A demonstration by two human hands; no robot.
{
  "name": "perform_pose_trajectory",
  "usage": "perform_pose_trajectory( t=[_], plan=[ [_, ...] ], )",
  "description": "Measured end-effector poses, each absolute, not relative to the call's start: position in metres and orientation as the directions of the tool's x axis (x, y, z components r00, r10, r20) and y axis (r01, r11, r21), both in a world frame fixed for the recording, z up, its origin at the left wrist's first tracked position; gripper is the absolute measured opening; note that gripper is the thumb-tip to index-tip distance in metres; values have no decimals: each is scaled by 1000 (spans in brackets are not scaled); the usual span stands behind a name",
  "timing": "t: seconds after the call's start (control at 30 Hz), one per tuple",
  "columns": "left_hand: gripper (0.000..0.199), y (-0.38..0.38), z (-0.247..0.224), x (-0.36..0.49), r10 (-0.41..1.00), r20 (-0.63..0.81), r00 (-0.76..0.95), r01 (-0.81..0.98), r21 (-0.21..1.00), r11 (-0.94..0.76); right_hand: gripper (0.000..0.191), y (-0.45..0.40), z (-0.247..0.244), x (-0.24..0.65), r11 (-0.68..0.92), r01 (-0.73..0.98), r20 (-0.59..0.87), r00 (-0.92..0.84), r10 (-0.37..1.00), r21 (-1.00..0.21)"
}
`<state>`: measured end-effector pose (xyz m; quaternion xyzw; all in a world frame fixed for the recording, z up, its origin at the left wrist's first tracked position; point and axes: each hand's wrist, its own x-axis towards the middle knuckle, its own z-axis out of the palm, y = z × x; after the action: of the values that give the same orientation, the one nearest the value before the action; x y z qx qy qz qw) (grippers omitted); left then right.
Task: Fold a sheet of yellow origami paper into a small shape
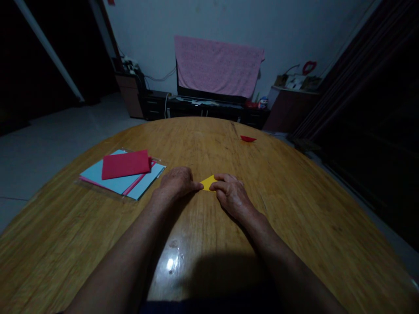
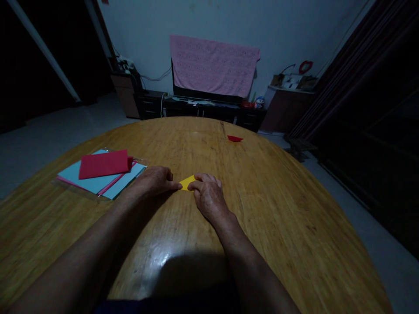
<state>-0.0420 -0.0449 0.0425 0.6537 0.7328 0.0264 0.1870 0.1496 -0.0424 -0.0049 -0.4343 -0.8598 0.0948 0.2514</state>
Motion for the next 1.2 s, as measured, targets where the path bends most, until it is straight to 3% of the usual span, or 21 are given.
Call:
perform_pose_trajectory(
  t=[0.27,0.5,0.57,0.7,0.77,1.2],
  plan=[
    [43,-40,35,-63,968,-245,-53,925,352,139,27,-40,-8,150,615,690,365,-499,786,-381],
    [19,-45,41,-69,973,-203,-112,901,392,186,27,-40,-7,150,603,700,352,-493,796,-382],
    [17,-44,41,-61,982,-152,-109,877,451,167,27,-41,-6,149,601,700,348,-493,797,-386],
    [17,-42,29,-42,992,-103,77,695,719,21,29,-41,-5,150,608,694,344,-503,793,-387],
    [17,-42,22,-35,984,-118,131,648,762,6,31,-41,-6,150,609,690,342,-506,792,-390],
    [14,-45,27,-25,991,-99,93,834,551,-23,28,-40,-7,159,657,649,354,-554,754,-383]
  ],
)
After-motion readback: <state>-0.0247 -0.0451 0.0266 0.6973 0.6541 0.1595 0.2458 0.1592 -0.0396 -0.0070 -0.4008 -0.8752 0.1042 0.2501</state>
